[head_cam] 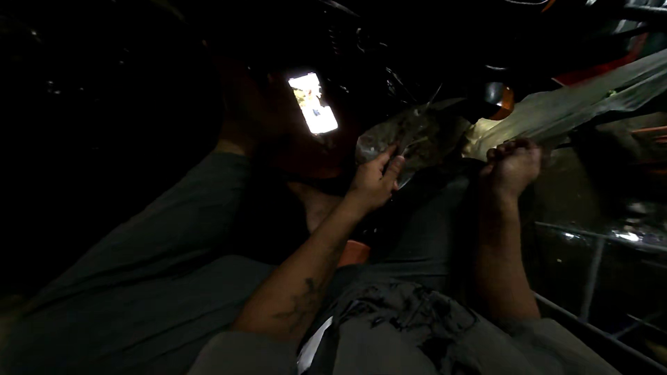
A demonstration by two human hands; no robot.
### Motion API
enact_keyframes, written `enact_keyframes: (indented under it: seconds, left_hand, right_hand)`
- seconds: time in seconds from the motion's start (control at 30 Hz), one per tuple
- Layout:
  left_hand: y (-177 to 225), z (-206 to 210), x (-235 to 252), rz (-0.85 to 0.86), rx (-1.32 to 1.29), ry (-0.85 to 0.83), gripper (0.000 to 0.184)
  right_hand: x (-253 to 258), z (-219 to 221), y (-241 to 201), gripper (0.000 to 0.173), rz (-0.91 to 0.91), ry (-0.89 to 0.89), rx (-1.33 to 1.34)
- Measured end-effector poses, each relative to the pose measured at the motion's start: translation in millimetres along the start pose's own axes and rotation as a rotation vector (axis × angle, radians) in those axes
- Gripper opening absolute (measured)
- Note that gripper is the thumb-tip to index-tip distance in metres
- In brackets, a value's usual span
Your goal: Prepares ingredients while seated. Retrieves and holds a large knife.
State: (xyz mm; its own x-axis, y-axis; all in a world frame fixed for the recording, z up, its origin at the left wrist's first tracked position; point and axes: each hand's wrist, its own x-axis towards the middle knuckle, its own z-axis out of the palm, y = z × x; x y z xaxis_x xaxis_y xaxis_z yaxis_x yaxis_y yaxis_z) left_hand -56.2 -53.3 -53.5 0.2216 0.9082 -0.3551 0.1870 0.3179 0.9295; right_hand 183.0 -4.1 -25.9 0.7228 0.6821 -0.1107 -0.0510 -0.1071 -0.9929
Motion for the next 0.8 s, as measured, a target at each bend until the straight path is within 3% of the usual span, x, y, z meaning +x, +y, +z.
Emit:
enact_keyframes:
  seconds: [0.13,0.3,0.47,0.73,0.8]
  left_hand:
    - [-1,2,6,-0.004,0.052,-0.021,0.055]
    - [-4,2,5,-0.024,0.080,-0.018,0.053]
    - [-2,2,8,-0.036,0.079,-0.010,0.054]
    - [-6,8,13,0.000,0.083,0.035,0.046]
    - [-7,8,13,0.020,0.072,0.058,0.045]
  right_hand:
    - [-40,20,10,0.026,0.081,-0.248,0.028]
    - [-48,42,27,0.027,0.140,-0.501,0.004]
    - [-44,42,41,0.024,0.259,-0.564,-0.018]
    - [-44,39,37,0.018,0.203,-0.660,-0.063]
    - [-45,39,36,0.024,0.210,-0.665,-0.050]
